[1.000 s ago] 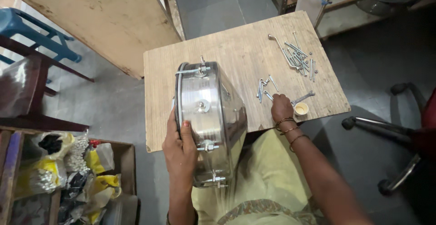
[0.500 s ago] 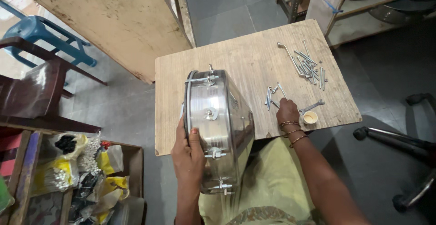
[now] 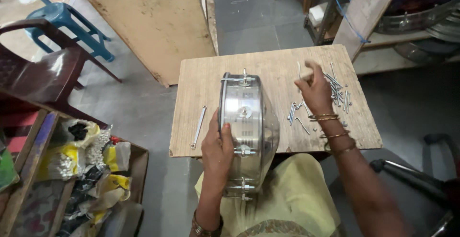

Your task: The person assembles a snare drum by attaching the metal shell to the rim and securing it with tension rods and a wrench.

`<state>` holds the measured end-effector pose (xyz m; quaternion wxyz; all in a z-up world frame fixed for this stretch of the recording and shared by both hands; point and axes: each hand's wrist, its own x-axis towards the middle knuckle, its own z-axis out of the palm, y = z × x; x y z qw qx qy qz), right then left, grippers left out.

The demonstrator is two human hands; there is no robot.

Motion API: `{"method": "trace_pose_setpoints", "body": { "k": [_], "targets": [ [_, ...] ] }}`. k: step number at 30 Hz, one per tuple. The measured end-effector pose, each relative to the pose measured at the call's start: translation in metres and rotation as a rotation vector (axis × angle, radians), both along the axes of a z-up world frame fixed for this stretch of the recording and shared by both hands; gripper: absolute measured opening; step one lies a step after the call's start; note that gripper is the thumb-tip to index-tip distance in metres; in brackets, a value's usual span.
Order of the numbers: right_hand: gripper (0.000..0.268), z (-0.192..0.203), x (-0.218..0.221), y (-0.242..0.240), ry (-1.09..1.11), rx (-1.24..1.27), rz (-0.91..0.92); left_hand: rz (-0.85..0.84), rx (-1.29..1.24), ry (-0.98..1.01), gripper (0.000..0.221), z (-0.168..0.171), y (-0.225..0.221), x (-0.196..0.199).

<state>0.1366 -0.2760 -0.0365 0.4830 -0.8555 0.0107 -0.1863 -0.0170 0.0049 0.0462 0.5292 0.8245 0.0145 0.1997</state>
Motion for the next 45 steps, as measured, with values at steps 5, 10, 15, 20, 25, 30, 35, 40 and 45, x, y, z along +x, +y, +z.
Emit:
{"method": "trace_pose_setpoints", "body": {
  "k": [5,10,15,20,25,30,35,40,45],
  "targets": [
    [0.066,0.146,-0.050,0.064,0.035,-0.068,0.402,0.010,-0.011,0.079,0.045,0.001,0.003,-0.006],
    [0.061,0.193,-0.078,0.122,0.119,-0.380,0.638,-0.026,0.033,-0.199,0.042,0.000,0.004,-0.014],
    [0.070,0.198,-0.087,0.148,0.024,-0.542,0.732,-0.041,-0.086,0.142,0.045,0.008,0.005,-0.021],
    [0.070,0.192,-0.086,0.159,-0.028,-0.628,0.774,-0.055,-0.035,-0.061,0.042,-0.006,0.008,-0.019],
    [0.070,0.196,-0.094,0.167,0.148,-0.722,0.674,-0.031,-0.054,-0.054,0.043,-0.019,0.011,-0.021],
    [0.065,0.192,-0.093,0.166,0.072,-0.713,0.652,-0.025,-0.057,-0.015,0.046,-0.020,0.016,-0.021],
    [0.039,0.189,-0.092,0.165,0.026,-0.801,0.653,-0.033,-0.055,-0.061,0.047,-0.020,0.016,-0.021],
    [0.026,0.193,-0.092,0.168,0.167,-0.995,0.615,-0.037,-0.052,0.037,0.053,-0.027,0.010,-0.020],
    [0.022,0.192,-0.093,0.163,0.209,-1.080,0.621,-0.033,-0.006,-0.267,0.066,-0.032,0.008,-0.018]
  ]
}}
